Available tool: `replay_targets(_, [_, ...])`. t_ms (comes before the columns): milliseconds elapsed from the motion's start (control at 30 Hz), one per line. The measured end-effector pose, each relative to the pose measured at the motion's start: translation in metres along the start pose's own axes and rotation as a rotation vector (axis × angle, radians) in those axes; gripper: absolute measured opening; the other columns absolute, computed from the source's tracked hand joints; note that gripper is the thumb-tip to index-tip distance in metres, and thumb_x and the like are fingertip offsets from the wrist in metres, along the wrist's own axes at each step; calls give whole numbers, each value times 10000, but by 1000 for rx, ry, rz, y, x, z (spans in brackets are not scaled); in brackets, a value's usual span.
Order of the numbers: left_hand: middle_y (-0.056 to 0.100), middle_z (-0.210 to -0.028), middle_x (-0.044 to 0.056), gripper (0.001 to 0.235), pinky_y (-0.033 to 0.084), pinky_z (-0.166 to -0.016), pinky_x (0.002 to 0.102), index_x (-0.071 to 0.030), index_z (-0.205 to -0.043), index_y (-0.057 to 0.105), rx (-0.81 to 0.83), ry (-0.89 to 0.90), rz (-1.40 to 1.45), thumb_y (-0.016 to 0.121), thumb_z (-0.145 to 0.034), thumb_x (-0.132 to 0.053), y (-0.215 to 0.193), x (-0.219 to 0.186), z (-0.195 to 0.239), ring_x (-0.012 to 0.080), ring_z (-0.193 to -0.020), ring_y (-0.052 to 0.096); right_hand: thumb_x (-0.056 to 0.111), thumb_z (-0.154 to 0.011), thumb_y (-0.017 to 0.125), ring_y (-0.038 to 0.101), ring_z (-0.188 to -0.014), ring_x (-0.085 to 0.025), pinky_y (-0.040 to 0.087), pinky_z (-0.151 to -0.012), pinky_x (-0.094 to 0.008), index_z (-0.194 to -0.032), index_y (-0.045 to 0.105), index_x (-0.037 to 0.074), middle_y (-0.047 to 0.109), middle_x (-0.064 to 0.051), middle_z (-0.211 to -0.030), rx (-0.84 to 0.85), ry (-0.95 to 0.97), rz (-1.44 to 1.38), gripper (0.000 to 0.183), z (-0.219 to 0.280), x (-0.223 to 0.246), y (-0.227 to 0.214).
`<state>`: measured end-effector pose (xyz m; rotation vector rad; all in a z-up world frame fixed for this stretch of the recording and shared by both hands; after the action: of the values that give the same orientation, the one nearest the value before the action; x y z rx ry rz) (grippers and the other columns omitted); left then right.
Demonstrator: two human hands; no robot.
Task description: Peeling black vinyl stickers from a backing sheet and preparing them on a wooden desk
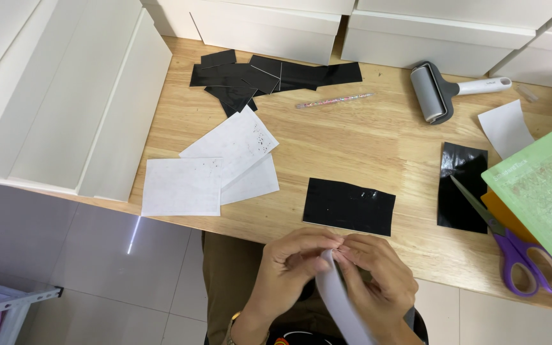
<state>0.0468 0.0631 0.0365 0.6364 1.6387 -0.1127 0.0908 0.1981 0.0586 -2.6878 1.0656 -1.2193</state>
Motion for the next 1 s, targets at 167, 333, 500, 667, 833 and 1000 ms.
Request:
replay_targets(167, [759, -1070, 88, 163, 570, -934, 293, -71, -1051, 784, -26, -64, -143, 690, -966, -174, 0, -10, -1, 200, -1027, 718, -8, -791, 781, 750, -808, -322, 636, -753, -326, -840, 690, -8, 734, -134, -791, 7, 112, -87, 103, 7, -7, -7])
replay_targets(333, [715, -1057, 55, 207, 594, -878, 276, -55, -1076, 769, 44, -10, -230, 792, -870, -71, 3, -20, 0, 184, -978, 699, 0, -786, 784, 745, -852, -313, 629, -783, -315, -866, 713, 25, 746, -106, -806, 52, 138, -154, 110, 6, -4, -16])
replay_targets(500, [675, -980, 48, 234, 558, -774, 232, -62, -996, 766, 4, -75, -147, 867, -786, -32, 5, -19, 2, 149, -866, 648, 36, -856, 718, 721, -857, -286, 602, -797, -290, -953, 757, 19, 773, -93, -842, 129, 224, -252, 107, 6, 0, -18])
replay_targets(667, [658, -924, 24, 182, 550, -733, 217, -97, -907, 772, -18, -66, -161, 882, -776, -36, 5, -18, 3, 127, -832, 636, 58, -853, 733, 723, -849, -271, 606, -809, -305, -926, 741, 49, 760, -78, -837, 98, 261, -301, 73, 9, 3, -16])
replay_targets(833, [646, -994, 67, 156, 571, -877, 265, -74, -907, 791, -101, 42, -16, 835, -807, 37, 1, -4, 6, 180, -954, 658, 10, -882, 684, 767, -910, -333, 650, -878, -369, -931, 706, 13, 741, -146, -854, 62, 329, -409, 54, 21, -3, -16])
replay_targets(1000, [731, -892, 184, 112, 623, -795, 441, -30, -990, 668, -429, 137, 150, 713, -954, -126, -25, 3, 13, 356, -861, 758, 64, -968, 654, 778, -851, -317, 719, -799, -391, -1008, 642, 39, 710, -133, -900, -233, 348, -444, 48, 41, -35, -36])
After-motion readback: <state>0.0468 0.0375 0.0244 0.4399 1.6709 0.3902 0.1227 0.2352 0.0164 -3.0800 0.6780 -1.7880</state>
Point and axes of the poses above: each hand's wrist, its own z-axis away from the middle knuckle, its own y-axis out of the palm, x = y × z, the point moved 2 cm from there along -z, towards the middle knuckle
